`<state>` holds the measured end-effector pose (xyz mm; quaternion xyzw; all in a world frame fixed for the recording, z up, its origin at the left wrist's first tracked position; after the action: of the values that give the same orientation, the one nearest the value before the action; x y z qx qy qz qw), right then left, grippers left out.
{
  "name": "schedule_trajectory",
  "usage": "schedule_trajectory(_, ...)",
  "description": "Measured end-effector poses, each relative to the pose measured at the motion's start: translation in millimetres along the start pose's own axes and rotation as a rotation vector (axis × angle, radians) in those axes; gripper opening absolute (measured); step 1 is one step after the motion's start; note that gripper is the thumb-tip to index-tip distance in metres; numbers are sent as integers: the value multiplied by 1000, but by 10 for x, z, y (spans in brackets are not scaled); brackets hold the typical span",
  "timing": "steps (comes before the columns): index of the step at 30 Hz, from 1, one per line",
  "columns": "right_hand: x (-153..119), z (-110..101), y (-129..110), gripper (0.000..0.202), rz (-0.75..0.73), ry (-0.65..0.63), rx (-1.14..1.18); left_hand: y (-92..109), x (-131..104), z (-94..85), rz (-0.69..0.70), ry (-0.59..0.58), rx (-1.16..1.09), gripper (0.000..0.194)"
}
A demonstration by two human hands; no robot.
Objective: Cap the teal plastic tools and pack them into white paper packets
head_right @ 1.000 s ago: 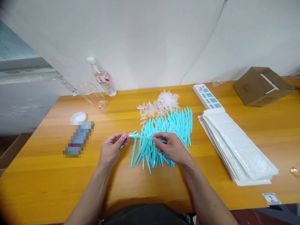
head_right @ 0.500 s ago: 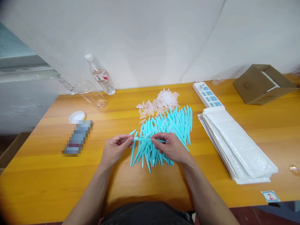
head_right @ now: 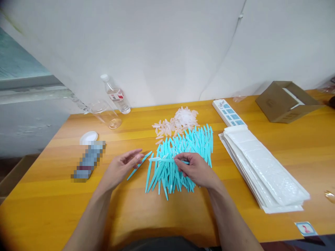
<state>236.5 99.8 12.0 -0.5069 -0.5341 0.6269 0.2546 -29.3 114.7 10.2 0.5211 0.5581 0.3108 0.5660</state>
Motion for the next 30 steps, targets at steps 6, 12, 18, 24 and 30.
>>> schedule_trajectory(6,124,795,-101,34,-78,-111,56,-349,-404,404,-85,69,-264,39)
schedule_trajectory(12,-29,1260,-213,33,-221,-58,-335,-334,-199,-346,-46,199,126,43)
schedule_trajectory(18,-247,1273,-133,32,-218,-64,-451,-340,204,-831,-114,177,684,38)
schedule_trajectory(24,-362,1220,-42,32,-212,-73,-462,-277,88,-825,-69,348,780,36)
schedule_trajectory(30,-406,1152,-25,31,-232,-22,-455,-133,-274,5,313,218,1054,23)
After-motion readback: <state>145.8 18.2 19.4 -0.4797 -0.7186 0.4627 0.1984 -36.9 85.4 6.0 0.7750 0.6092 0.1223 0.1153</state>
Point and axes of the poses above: each hand's wrist, its own x-axis towards the middle knuckle, its own z-axis out of the palm, y = z × x, the point moved 7 cm from there along x, towards the middle knuckle, and after that the axes turned 8 degrees about -y, right-handed, at the moved point
